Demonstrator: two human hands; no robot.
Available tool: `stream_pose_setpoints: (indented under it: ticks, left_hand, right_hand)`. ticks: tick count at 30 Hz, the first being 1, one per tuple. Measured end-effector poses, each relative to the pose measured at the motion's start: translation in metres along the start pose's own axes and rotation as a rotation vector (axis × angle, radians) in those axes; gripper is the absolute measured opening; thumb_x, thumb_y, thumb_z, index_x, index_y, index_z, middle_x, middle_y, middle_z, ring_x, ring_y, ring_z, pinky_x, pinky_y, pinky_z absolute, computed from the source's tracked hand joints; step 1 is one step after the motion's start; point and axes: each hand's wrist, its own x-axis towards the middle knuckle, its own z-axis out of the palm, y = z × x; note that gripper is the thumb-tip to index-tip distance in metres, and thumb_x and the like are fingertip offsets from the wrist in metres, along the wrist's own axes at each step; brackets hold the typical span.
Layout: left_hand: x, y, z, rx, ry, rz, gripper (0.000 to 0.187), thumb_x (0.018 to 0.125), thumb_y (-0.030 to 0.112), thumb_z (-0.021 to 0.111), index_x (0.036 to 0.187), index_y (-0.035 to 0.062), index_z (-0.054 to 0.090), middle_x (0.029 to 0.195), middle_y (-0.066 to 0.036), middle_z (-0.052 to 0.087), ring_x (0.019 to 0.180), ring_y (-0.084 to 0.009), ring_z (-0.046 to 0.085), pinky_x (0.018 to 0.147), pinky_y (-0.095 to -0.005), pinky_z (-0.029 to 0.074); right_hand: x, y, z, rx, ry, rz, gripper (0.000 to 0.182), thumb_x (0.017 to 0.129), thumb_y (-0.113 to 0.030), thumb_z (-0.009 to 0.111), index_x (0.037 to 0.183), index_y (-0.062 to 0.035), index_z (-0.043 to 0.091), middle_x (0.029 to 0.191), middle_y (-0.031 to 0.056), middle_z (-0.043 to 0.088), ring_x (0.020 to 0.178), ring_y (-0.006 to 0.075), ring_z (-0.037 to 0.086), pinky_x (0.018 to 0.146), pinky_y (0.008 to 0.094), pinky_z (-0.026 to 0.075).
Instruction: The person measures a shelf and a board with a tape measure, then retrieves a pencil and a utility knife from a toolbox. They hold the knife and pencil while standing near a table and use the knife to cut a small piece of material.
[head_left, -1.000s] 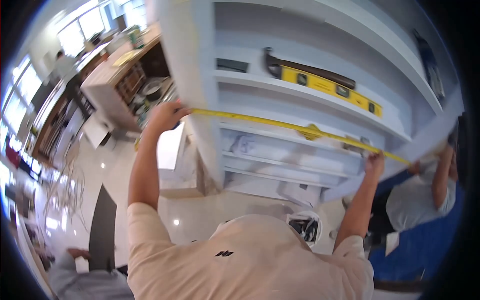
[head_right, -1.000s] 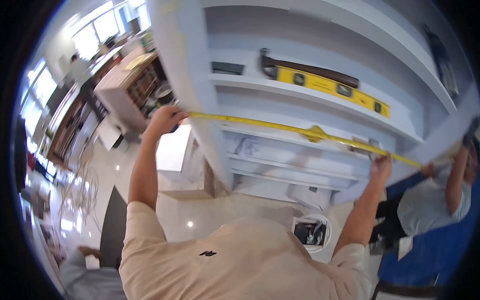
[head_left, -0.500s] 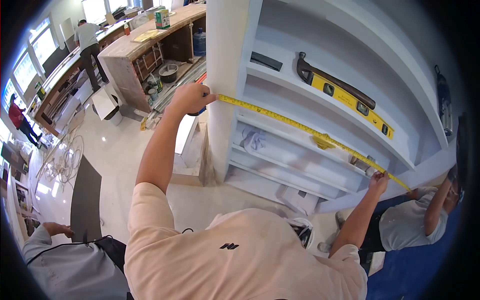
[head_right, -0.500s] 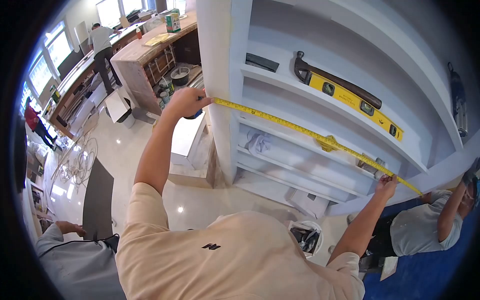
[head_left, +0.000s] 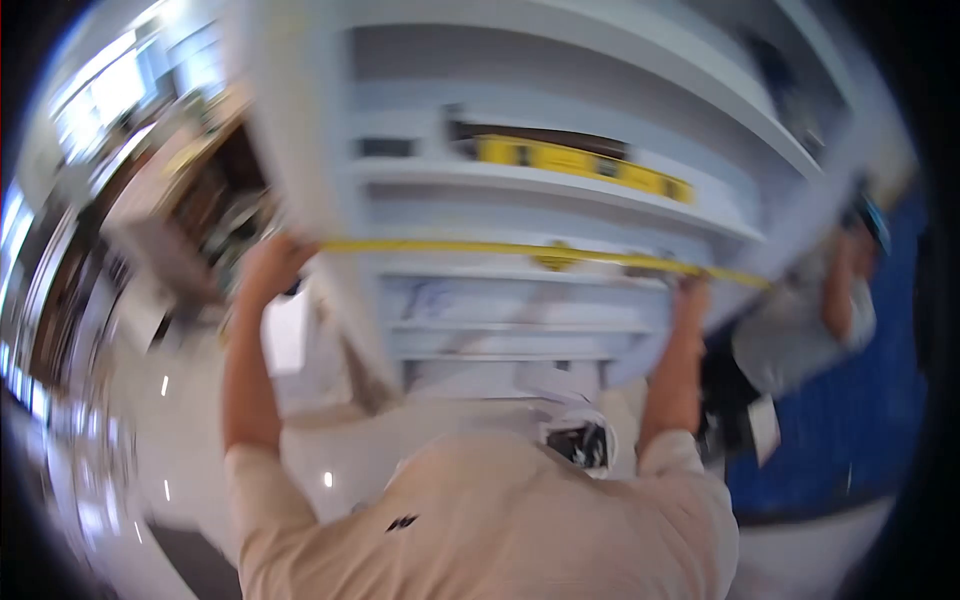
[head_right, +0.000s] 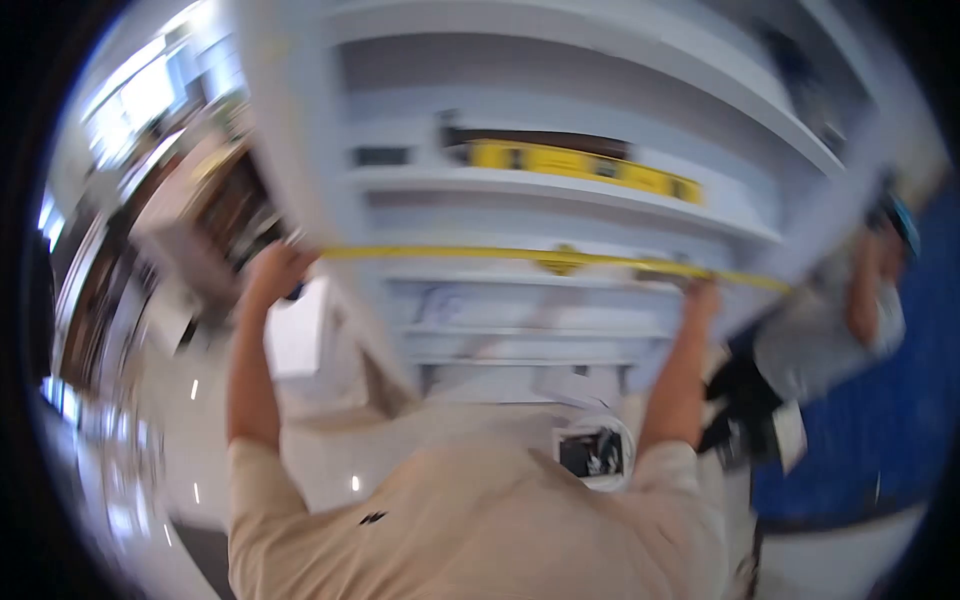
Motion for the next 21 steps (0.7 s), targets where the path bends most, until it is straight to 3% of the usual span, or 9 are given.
stream_pose_setpoints:
  ticks: [1,2,3,4,5,6,11,21]
  left_hand:
    - [0.001,-0.003,0.003,-0.024,0.036,0.044,0.048,0.087,0.047,0.056,0.074,0.0028,0.069,0.069,-0.019,0.062,0.069,-0.0361,0.061,0.063,-0.0462,0.046]
    - [0.004,-0.006,0.009,-0.014,0.112,0.128,0.047,0.086,0.047,0.055,0.076,0.0034,0.07,0.07,-0.02,0.062,0.069,-0.0367,0.061,0.065,-0.0473,0.045]
    - [0.001,0.001,0.006,0.079,0.11,0.087,0.045,0.086,0.044,0.054,0.075,0.0035,0.07,0.072,-0.02,0.062,0.07,-0.0366,0.061,0.065,-0.0468,0.045]
    - [-0.001,0.015,-0.005,-0.006,0.029,0.071,0.039,0.087,0.038,0.055,0.078,0.0031,0.069,0.073,-0.02,0.062,0.071,-0.0372,0.06,0.064,-0.0456,0.045]
    - [-0.002,0.013,0.002,-0.133,0.117,0.15,0.033,0.088,0.031,0.054,0.08,0.0021,0.067,0.075,-0.021,0.061,0.073,-0.0381,0.06,0.063,-0.0449,0.044]
    - [0.011,-0.009,0.015,-0.079,0.113,0.175,0.03,0.089,0.027,0.055,0.08,0.0001,0.063,0.073,-0.022,0.057,0.069,-0.0391,0.057,0.059,-0.0452,0.041]
    - [0.015,-0.011,0.018,-0.17,0.087,0.228,0.036,0.092,0.026,0.054,0.074,-0.0046,0.054,0.062,-0.02,0.043,0.054,-0.032,0.042,0.053,-0.0432,0.033]
    - [0.021,-0.022,0.021,-0.224,0.079,0.297,0.036,0.094,0.023,0.053,0.072,-0.0049,0.047,0.061,-0.018,0.04,0.054,-0.0287,0.035,0.053,-0.0404,0.033]
  right_hand:
    - [0.002,-0.001,0.001,-0.075,-0.035,0.017,0.031,0.083,-0.025,0.062,0.103,-0.0018,0.057,0.084,0.0183,0.066,0.079,0.0356,0.063,0.065,0.0462,0.048]
    - [-0.002,-0.004,0.002,-0.066,0.018,0.021,0.026,0.087,-0.025,0.061,0.098,-0.0023,0.057,0.077,0.0136,0.06,0.068,0.0289,0.059,0.059,0.0417,0.046]
    - [0.001,-0.004,0.012,-0.057,0.069,0.018,0.024,0.09,-0.026,0.06,0.093,-0.0027,0.058,0.069,0.0089,0.054,0.057,0.0223,0.054,0.052,0.0373,0.045]
    - [0.01,-0.022,0.005,0.781,-0.052,0.41,0.021,0.092,-0.023,0.058,0.09,-0.0026,0.056,0.068,0.0076,0.051,0.055,0.0194,0.052,0.049,0.0341,0.044]
    - [0.017,-0.039,-0.003,1.557,0.199,0.906,0.019,0.093,-0.021,0.056,0.087,-0.0026,0.055,0.067,0.0062,0.048,0.053,0.0165,0.049,0.046,0.031,0.043]
    - [0.017,-0.055,-0.016,1.643,0.227,0.975,0.018,0.093,-0.018,0.055,0.087,-0.0014,0.054,0.068,0.006,0.048,0.054,0.0147,0.049,0.045,0.0281,0.043]
    - [0.012,-0.081,-0.046,1.685,0.245,1.008,0.015,0.094,-0.015,0.054,0.087,-0.0021,0.054,0.068,0.0048,0.05,0.052,0.0126,0.048,0.042,0.0234,0.041]
    - [0.011,-0.084,-0.049,1.681,0.22,1.007,0.016,0.095,-0.017,0.052,0.088,-0.003,0.054,0.071,0.0047,0.053,0.053,0.0118,0.049,0.043,0.0242,0.042]
